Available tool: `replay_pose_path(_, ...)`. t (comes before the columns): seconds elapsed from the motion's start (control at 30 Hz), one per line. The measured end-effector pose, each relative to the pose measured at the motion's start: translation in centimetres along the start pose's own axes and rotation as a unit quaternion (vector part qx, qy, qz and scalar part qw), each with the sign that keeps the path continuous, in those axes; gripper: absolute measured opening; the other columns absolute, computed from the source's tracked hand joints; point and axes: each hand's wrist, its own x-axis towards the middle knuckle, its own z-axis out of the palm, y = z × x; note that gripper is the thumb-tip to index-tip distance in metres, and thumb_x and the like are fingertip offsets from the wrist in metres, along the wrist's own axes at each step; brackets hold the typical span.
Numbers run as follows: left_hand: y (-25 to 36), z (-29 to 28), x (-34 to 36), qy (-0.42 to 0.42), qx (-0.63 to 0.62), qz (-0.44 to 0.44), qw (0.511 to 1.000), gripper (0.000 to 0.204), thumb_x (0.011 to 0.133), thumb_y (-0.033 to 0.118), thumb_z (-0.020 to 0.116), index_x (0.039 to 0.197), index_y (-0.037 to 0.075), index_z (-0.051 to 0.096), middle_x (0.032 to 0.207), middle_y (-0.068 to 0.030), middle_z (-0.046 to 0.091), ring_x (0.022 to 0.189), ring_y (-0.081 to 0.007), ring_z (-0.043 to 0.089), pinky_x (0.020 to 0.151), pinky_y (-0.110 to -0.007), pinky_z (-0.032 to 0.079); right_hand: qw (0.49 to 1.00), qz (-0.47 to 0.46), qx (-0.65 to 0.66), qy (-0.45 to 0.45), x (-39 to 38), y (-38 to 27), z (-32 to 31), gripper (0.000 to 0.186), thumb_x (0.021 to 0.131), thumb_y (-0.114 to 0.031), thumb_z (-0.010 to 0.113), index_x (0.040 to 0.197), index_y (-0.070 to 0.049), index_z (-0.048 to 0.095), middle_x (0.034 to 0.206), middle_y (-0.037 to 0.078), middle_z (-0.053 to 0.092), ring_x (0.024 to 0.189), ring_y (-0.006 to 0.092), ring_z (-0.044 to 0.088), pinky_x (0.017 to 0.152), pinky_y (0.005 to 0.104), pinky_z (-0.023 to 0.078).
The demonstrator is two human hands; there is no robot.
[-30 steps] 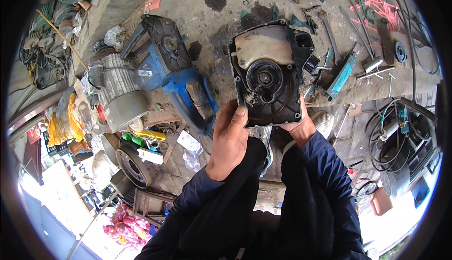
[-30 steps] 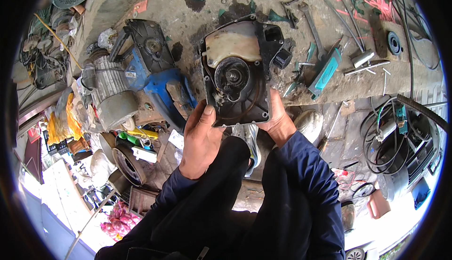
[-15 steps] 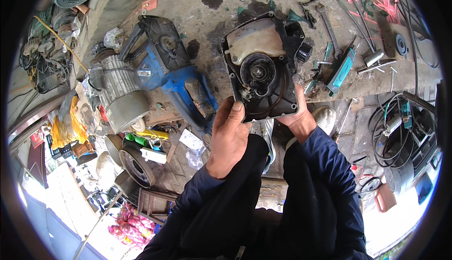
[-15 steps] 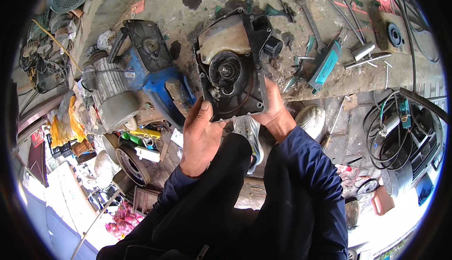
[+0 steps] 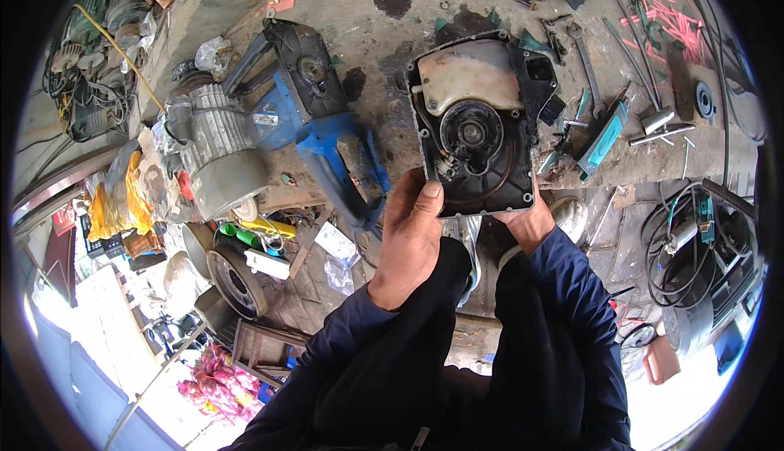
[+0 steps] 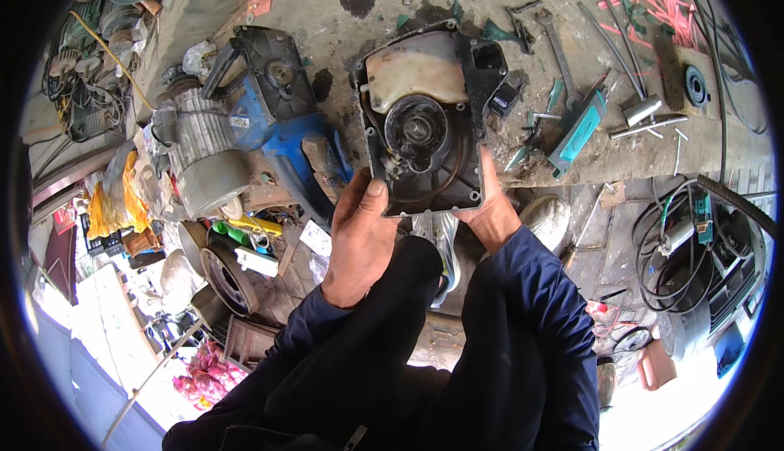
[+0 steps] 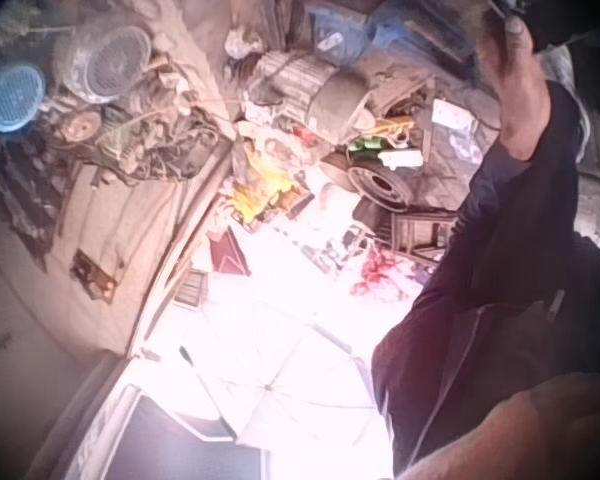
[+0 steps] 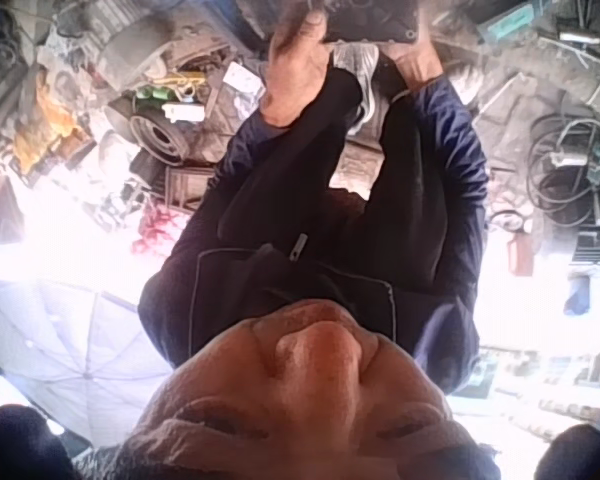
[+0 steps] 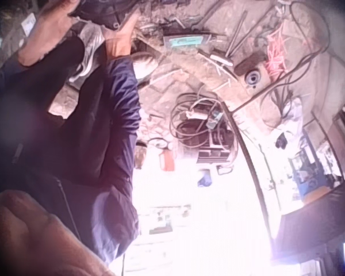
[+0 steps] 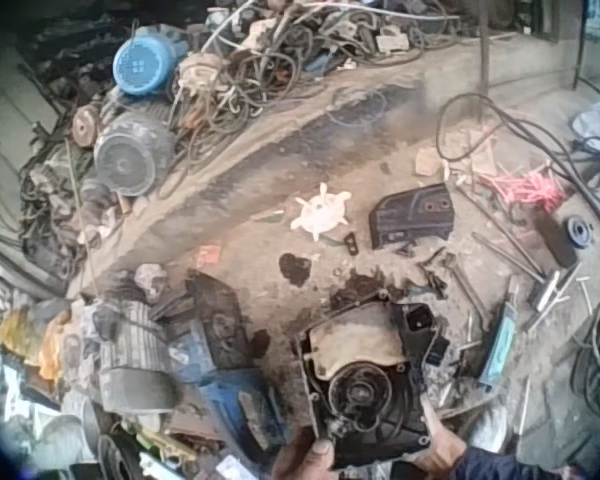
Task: The person uses a multimeter to test electrical components, then disassembles a motor housing with a screwdriver and wrench. They remove internal parts, inspect them, and place them on the workbench.
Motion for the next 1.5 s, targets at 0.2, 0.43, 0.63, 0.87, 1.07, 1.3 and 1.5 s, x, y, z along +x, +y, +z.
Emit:
replay_pose_path(0.2,-0.2,0.2,0.1,0.011,0.010,0.014,1.000,0.030,0.112,0.019,0.055,0.135,-0.001,0.056,0.131,-0.0101,0.064,0.120,-0.0182,0.058,0.109,-0.037,0.043,0.999,-0.008,-0.022,0.029,0.3,0.0,-0.9,0.035,0.110,-0.023,0.050,0.131,0.001,0.064,0.123,0.016,0.073,0.105,0.0284,0.073,0.093,0.0450,0.063)
replay_pose_path(0.43,0.2,0.9,0.1,0.024,0.036,0.023,0.999,0.030,0.112,0.023,0.058,0.130,0.000,0.057,0.122,-0.0060,0.063,0.108,-0.0113,0.055,0.101,-0.030,0.044,0.995,-0.017,-0.065,0.069,0.1,0.0,-1.5,0.036,0.110,-0.025,0.054,0.131,0.002,0.064,0.122,0.017,0.073,0.103,0.0290,0.074,0.091,0.0459,0.064)
replay_pose_path(0.63,-0.4,0.2,0.2,0.028,0.052,0.028,0.998,0.029,0.112,0.023,0.059,0.130,0.000,0.058,0.119,-0.0046,0.063,0.105,-0.0104,0.054,0.099,-0.028,0.043,0.977,-0.032,-0.205,0.047,0.4,0.4,-2.4,0.038,0.110,-0.029,0.055,0.131,0.001,0.065,0.123,0.016,0.073,0.105,0.0288,0.074,0.093,0.0469,0.063)
replay_pose_path(0.87,-1.2,-0.7,0.9,0.016,-0.001,0.049,0.999,0.030,0.112,0.017,0.055,0.137,0.000,0.055,0.137,-0.0111,0.064,0.128,-0.0217,0.059,0.114,-0.042,0.043,0.987,0.022,-0.108,0.114,-0.4,1.0,-0.3,0.040,0.107,-0.034,0.055,0.131,-0.005,0.066,0.129,0.011,0.072,0.115,0.0271,0.069,0.103,0.0460,0.055)
replay_pose_path(1.07,-3.0,-1.4,2.0,0.091,-0.026,0.040,0.995,0.029,0.110,0.020,0.060,0.135,0.006,0.056,0.130,-0.0053,0.065,0.119,-0.0150,0.060,0.101,-0.035,0.046,0.951,0.058,-0.271,0.138,-3.5,-0.1,2.5,0.041,0.110,-0.039,0.051,0.117,-0.002,0.067,0.095,0.007,0.069,0.078,0.0191,0.061,0.070,0.0334,0.047)
replay_pose_path(1.3,-6.3,-2.1,4.6,0.139,-0.031,0.081,0.986,0.027,0.108,0.024,0.067,0.126,0.006,0.058,0.110,0.0021,0.061,0.096,-0.0074,0.052,0.086,-0.028,0.043,0.894,0.040,-0.409,0.177,-6.1,-1.4,3.9,0.033,0.112,-0.030,0.055,0.115,0.000,0.068,0.088,0.004,0.068,0.073,0.0132,0.061,0.066,0.0267,0.045)
replay_pose_path(1.5,-6.9,-1.8,4.9,0.138,-0.021,0.068,0.988,0.024,0.108,0.024,0.066,0.124,0.009,0.057,0.107,0.0028,0.059,0.099,-0.0088,0.056,0.095,-0.035,0.048,0.858,0.030,-0.476,0.192,-6.8,-1.3,4.2,0.028,0.111,-0.027,0.057,0.115,-0.001,0.068,0.089,0.002,0.067,0.074,0.0104,0.060,0.066,0.0237,0.045)
